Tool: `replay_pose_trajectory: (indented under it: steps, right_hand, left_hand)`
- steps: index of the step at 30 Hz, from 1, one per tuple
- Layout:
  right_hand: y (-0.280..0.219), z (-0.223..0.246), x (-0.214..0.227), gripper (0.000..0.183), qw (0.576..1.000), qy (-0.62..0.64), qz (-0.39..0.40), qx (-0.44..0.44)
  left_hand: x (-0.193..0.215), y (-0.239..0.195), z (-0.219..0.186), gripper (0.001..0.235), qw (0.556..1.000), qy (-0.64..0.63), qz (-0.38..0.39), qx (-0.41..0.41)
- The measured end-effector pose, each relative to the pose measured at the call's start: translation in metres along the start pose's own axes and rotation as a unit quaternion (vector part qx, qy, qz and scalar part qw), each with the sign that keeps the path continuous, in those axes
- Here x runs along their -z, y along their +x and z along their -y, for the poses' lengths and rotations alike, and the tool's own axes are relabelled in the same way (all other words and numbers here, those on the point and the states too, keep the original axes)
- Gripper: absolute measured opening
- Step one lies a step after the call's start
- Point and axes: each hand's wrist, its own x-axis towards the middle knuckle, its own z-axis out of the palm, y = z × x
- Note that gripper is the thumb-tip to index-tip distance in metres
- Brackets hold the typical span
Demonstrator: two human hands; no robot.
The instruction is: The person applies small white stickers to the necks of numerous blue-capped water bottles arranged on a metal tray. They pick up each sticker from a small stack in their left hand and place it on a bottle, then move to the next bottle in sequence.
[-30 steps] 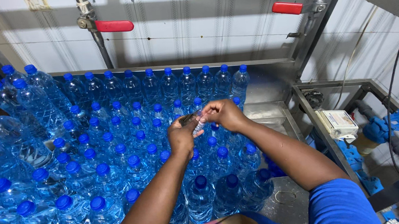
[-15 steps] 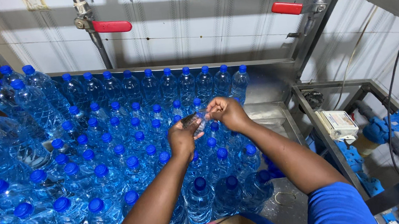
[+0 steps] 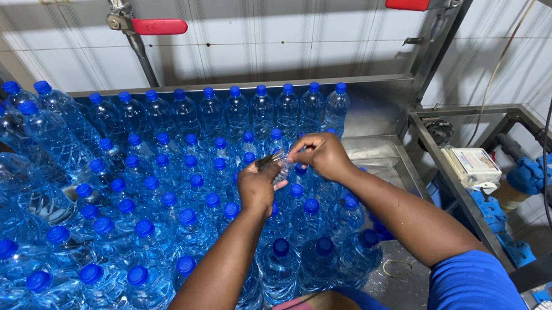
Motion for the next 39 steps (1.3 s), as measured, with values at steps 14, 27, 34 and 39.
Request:
replay_pose_trajectory:
  steps: [14, 27, 34, 39]
  right_hand:
    - [0.025, -0.016, 0.054, 0.023, 0.983, -0.123, -0.001, -0.138]
    - [0.065, -0.095, 0.085, 0.011, 0.867, -0.463, -0.092, -0.16]
    - [0.05, -0.099, 0.07, 0.028, 0.748, -0.651, -0.106, 0.077]
    - [0.032, -0.089, 0.066, 0.068, 0.825, -0.524, 0.178, -0.118]
  left_hand:
    - [0.006, 0.006, 0.001, 0.023, 1.0, 0.02, -0.001, 0.008]
    - [0.005, 0.003, -0.005, 0.022, 0.999, 0.033, 0.002, 0.018]
    - [0.005, 0.005, -0.003, 0.024, 0.999, -0.008, 0.017, 0.04]
    - [0.003, 0.003, -0.003, 0.021, 0.997, -0.043, 0.043, 0.048]
